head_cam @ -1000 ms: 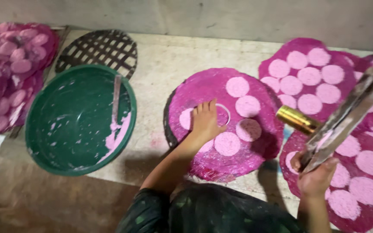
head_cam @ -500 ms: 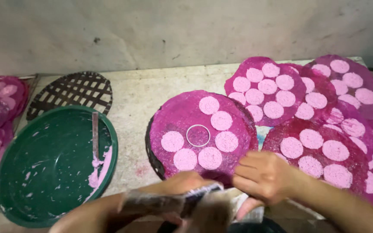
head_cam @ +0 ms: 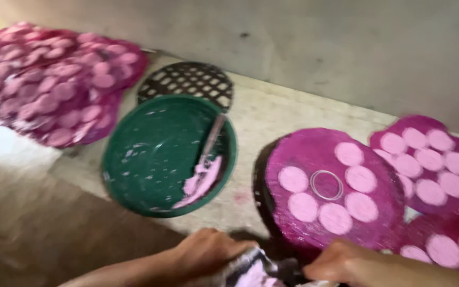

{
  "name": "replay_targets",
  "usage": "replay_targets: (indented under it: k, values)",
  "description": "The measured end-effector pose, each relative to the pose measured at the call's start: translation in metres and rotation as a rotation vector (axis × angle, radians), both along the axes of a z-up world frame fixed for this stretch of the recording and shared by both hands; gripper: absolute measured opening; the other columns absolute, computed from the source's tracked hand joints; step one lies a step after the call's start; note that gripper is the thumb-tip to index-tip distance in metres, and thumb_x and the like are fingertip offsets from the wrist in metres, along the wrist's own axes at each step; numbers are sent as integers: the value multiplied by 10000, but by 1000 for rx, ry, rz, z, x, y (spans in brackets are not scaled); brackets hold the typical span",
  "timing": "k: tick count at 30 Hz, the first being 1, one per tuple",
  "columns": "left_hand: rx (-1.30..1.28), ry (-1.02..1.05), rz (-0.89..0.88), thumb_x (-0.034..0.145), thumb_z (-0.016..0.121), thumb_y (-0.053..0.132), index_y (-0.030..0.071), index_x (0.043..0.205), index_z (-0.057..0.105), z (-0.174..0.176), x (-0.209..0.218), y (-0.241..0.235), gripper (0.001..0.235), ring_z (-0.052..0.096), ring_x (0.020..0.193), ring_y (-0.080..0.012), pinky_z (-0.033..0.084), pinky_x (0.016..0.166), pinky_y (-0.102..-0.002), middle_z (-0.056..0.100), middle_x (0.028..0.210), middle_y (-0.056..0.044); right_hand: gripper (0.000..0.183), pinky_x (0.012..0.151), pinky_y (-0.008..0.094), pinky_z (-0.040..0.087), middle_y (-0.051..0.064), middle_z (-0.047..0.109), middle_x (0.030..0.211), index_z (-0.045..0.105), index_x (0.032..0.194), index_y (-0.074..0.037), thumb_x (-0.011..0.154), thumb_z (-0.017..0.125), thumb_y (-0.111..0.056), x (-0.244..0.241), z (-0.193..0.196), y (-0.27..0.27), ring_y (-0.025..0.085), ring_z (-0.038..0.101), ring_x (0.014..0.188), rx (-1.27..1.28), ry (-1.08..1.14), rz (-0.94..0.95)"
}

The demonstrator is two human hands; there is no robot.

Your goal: The person scoops pink paste from a green bowl using a spatula and fills a handheld metal mold. They press the mold onto a pink glittery mat to form circular pads, then release them. This process is repeated to create multiple pads on the mat.

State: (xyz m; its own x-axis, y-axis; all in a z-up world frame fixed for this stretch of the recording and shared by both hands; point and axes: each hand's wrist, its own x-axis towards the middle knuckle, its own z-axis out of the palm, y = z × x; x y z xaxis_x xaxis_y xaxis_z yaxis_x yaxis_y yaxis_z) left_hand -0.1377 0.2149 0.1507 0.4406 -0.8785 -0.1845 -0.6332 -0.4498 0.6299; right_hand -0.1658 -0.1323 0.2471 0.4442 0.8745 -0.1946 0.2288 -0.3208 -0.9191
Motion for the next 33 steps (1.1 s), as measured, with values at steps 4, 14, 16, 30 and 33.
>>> replay_targets:
  k: [4,14,16,30,33]
  values:
    - [-456,1068,615,956,688,183,-99,1098,656,-58,44,137,317,627,751,-191,496,602,-360,684,923,-96,244,565,348,500,-40,647,626,700,726,-168,876,731,-358,34,14,22,135,649,630,-114,-466,-82]
    - [-1041,1386,543,895,704,193,26,1150,692,-69,68,181,305,696,848,-200,567,757,-338,698,984,-91,408,957,426,479,96,632,1206,613,1219,-241,824,701,-290,217,52,180,276,615,1085,-78,-2027,-155]
    - [-1052,956,827,938,732,135,-1,1115,706,-66,79,195,225,699,834,-232,560,718,-372,689,954,-154,427,933,439,466,168,619,1283,604,1270,-112,872,732,-200,231,16,214,329,595,1133,-51,-1695,-362]
    - [-1658,962,904,1038,593,255,-30,1434,492,-108,130,208,499,678,1138,-261,555,1019,-377,669,1283,-164,232,819,470,591,126,758,993,650,1136,-155,955,520,-220,265,-104,257,340,745,979,-1174,-575,93]
    - [-1602,985,1217,1063,516,308,-31,1469,488,-111,120,197,530,658,1135,-268,550,1015,-396,643,1308,-173,218,794,446,615,115,778,998,736,1035,-144,953,549,-221,257,-106,256,319,768,939,-1283,-658,22]
